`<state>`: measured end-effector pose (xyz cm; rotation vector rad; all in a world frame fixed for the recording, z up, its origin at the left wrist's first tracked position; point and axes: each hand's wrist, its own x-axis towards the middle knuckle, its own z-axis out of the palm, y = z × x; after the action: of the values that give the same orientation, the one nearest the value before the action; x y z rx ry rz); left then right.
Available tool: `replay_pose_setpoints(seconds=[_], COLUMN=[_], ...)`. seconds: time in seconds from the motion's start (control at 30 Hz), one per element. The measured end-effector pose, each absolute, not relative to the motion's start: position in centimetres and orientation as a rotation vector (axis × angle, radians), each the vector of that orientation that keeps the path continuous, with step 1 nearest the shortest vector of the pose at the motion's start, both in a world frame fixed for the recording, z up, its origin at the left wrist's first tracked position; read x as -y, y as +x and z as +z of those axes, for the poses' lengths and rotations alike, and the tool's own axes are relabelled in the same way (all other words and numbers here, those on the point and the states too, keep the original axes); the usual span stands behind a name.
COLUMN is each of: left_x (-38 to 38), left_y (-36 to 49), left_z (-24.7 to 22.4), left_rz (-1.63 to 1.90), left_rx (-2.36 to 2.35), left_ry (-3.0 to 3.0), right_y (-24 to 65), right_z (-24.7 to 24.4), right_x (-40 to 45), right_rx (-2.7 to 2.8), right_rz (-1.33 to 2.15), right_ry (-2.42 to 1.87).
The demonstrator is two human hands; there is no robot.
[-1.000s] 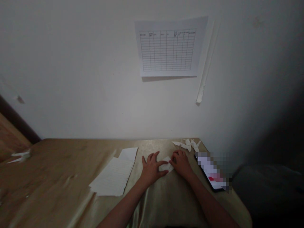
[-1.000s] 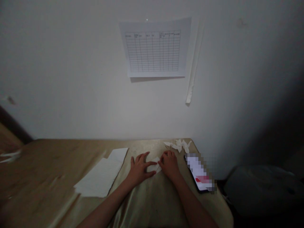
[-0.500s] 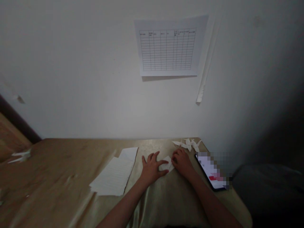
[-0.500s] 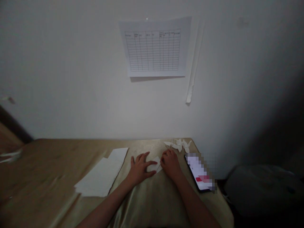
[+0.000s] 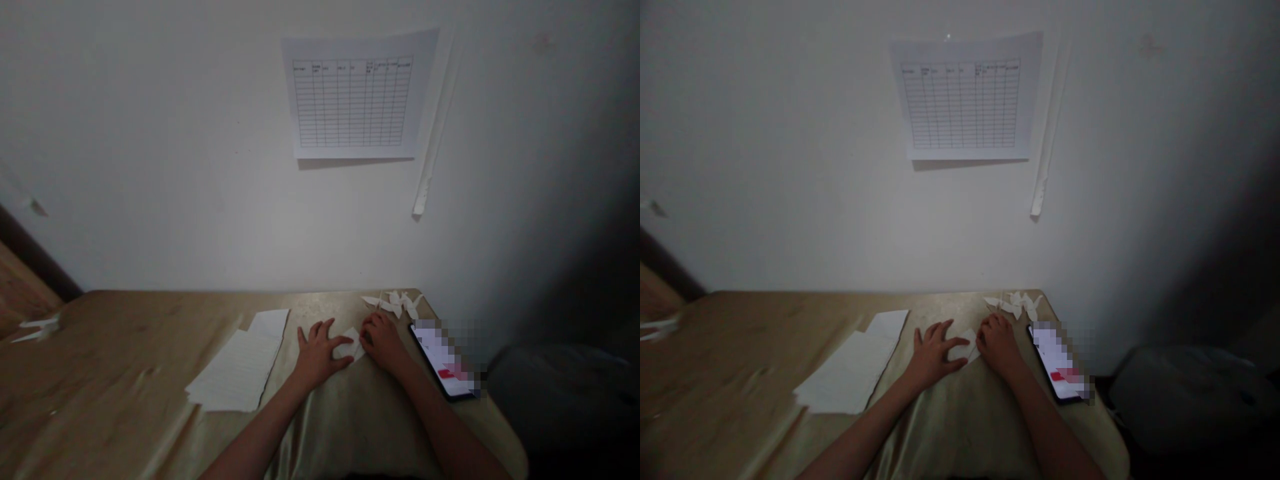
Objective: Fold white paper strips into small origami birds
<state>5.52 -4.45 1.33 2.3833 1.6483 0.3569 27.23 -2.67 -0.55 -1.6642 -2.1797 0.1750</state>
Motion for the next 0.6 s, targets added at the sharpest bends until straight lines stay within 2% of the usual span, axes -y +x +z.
replay_pose_setpoints(seconds=[0.6], left_x=[4.15], left_y=[5.18], left_z=[1.06], left_rz=[0.308], left_rx=[-1.635], left_ry=[2.397], right_y=[27.59], right_z=[-0.82], right_x=[2.94], right_rx=[2.188], right_rz=[0.287], right_ry=[-1.646])
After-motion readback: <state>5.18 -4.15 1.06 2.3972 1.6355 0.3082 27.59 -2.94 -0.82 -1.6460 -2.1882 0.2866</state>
